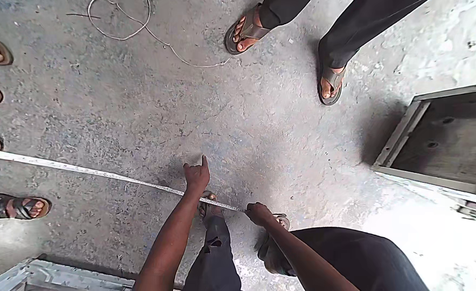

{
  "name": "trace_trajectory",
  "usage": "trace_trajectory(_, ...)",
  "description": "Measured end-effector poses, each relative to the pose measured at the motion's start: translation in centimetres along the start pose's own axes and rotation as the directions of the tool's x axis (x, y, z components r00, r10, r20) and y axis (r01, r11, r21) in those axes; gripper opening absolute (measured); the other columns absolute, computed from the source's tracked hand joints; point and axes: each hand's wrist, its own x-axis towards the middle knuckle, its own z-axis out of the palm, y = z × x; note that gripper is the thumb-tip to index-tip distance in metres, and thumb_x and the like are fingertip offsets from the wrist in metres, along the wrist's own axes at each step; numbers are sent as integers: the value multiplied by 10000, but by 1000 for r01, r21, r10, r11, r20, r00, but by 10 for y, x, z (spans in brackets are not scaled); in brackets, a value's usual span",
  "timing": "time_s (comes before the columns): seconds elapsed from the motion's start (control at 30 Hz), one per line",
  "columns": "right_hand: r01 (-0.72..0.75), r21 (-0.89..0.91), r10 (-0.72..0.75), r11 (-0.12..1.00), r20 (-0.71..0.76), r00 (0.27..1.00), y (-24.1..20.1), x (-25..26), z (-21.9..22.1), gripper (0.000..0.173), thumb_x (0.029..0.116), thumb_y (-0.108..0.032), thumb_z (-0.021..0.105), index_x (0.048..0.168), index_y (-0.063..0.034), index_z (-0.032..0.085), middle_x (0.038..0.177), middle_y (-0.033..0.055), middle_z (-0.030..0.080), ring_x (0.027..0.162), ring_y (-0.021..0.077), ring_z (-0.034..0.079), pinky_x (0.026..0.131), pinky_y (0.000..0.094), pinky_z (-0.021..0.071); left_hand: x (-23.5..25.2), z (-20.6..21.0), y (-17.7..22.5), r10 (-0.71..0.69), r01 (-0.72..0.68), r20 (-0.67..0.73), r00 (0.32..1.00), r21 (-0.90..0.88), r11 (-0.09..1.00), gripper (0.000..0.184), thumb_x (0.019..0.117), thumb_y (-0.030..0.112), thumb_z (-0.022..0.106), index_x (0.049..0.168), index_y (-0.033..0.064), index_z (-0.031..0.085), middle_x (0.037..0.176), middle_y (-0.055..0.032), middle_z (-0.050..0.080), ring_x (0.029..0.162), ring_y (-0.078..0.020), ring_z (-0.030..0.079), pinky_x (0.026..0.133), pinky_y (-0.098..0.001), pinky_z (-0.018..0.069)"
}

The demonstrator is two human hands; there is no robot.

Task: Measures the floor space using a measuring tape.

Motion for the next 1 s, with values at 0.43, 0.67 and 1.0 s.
trace_trajectory(0.43,-63,8,62,998,67,996,26,-50,14,379,1039,-406,498,1138,-94,690,1171,186,689,1188,375,626,987,610,477,18,35,4,-155,156,22,988,-151,976,961,914,194,621,1662,327,32,897,-160,732,851,-364,705,934,-620,458)
trace_trajectory(0.67,-115,29,113,993,53,992,48,-82,2,375,1034,-403,508,1148,-96,692,1198,185,690,1205,375,627,984,623,486,21,19,2,-184,183,-16,983,-60,981,745,994,127,476,1627,423,220,1016,-169,742,961,-390,704,976,-640,442)
trace_trajectory(1.0,-119,126,124,985,-30,992,99,-160,-24,400,1022,-451,525,1139,-113,706,1179,180,694,1174,379,635,973,621,486,-119,11,53,14,0,98,995,-140,990,820,955,281,574,1656,210,156,1126,-153,730,1077,-340,688,1054,-572,426)
